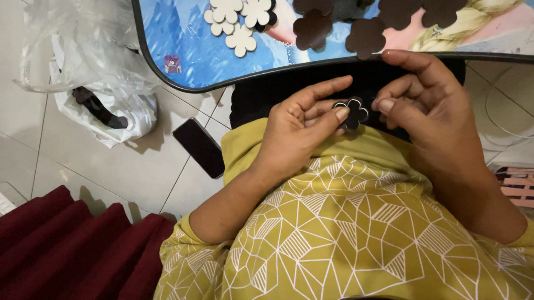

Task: The person sits on the floor and assembles decorative flower pieces, pressing dark flower-shaped cutouts onto white flower-shaped bases. They take glue from a container on the lap tray, apply it to a cutout, align it over a white base, and press the pieces together, setting finished flowers aside on the tray.

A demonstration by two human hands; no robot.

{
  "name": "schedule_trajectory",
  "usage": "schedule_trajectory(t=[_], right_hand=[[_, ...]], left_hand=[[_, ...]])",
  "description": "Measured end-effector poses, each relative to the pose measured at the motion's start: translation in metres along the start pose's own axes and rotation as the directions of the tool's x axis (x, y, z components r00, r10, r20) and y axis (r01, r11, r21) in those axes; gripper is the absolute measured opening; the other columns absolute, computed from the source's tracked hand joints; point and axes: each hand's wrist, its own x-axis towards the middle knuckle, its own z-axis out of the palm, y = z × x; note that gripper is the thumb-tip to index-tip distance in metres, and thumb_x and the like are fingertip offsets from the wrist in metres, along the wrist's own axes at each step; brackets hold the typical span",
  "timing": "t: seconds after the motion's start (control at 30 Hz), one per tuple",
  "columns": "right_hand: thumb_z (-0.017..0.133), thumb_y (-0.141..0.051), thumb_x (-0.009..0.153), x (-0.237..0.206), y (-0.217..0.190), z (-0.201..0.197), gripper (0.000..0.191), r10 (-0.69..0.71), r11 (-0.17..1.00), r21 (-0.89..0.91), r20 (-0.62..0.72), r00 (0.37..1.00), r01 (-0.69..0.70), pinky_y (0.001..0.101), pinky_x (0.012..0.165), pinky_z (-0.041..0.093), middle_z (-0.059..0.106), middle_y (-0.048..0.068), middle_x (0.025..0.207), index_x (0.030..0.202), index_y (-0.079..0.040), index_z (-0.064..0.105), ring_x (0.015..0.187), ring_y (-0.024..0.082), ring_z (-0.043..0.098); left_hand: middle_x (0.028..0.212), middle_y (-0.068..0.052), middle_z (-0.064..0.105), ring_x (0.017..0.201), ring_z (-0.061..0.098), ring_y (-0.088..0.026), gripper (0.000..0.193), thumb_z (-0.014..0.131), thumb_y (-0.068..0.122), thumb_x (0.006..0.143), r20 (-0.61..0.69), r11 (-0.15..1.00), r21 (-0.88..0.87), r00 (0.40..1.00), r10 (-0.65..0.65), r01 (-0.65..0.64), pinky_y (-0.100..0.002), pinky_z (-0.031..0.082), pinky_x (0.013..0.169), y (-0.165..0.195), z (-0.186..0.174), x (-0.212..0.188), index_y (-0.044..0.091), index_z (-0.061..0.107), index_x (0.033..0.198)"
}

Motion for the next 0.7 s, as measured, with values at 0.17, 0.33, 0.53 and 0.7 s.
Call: schedule_trajectory(t=[0.17, 0.33, 0.53, 0.7], right_hand=[[0.064, 0.004, 0.095, -0.0003, 0.001, -0.0008, 0.055, 0.046, 0.999, 0.008, 0.022, 0.999, -0.046, 0.0209, 0.076, 0.051, 0.07, 0.005, 0.1, 0.148, -0.002, 0.051, 0.083, 0.006, 0.061], [0.068, 0.006, 0.091, -0.0042, -0.0005, -0.0008, 0.062, 0.024, 0.999, -0.024, 0.059, 0.998, -0.023, 0.0199, 0.083, 0.051, 0.068, 0.003, 0.101, 0.15, -0.002, 0.051, 0.091, 0.005, 0.062], [0.069, 0.008, 0.09, -0.004, 0.0024, -0.0007, 0.064, 0.009, 1.0, -0.009, 0.059, 0.998, -0.008, 0.0198, 0.083, 0.052, 0.069, 0.004, 0.101, 0.151, -0.001, 0.05, 0.092, 0.006, 0.064], [0.068, 0.009, 0.09, -0.0042, 0.0049, -0.0051, 0.066, -0.006, 0.999, -0.048, 0.077, 0.997, 0.01, 0.021, 0.085, 0.055, 0.07, 0.006, 0.101, 0.151, -0.001, 0.047, 0.094, 0.007, 0.067]], left_hand=[[0.114, -0.005, 0.073, 0.099, 0.068, -0.006, 0.047, 0.066, 0.001, 0.103, 0.005, 1.0, 0.015, 1.0, 0.018, -0.018, -0.021, 0.058, 0.087, -0.0013, 0.0019, 0.0004, 0.001, 0.056, 0.149], [0.115, -0.006, 0.073, 0.1, 0.068, -0.007, 0.046, 0.065, 0.001, 0.105, 0.025, 0.999, -0.032, 0.999, 0.03, -0.03, -0.022, 0.058, 0.089, -0.0029, 0.0013, 0.0006, 0.0, 0.054, 0.15], [0.108, -0.005, 0.072, 0.097, 0.07, -0.008, 0.05, 0.068, 0.001, 0.102, 0.046, 0.999, -0.041, 0.999, 0.013, -0.011, -0.023, 0.061, 0.087, -0.0016, 0.004, 0.0016, -0.001, 0.053, 0.149], [0.1, -0.005, 0.073, 0.091, 0.072, -0.008, 0.054, 0.073, 0.001, 0.097, 0.035, 0.996, 0.09, 0.999, 0.014, -0.017, -0.022, 0.06, 0.082, 0.0011, 0.0059, 0.0023, -0.001, 0.054, 0.148]])
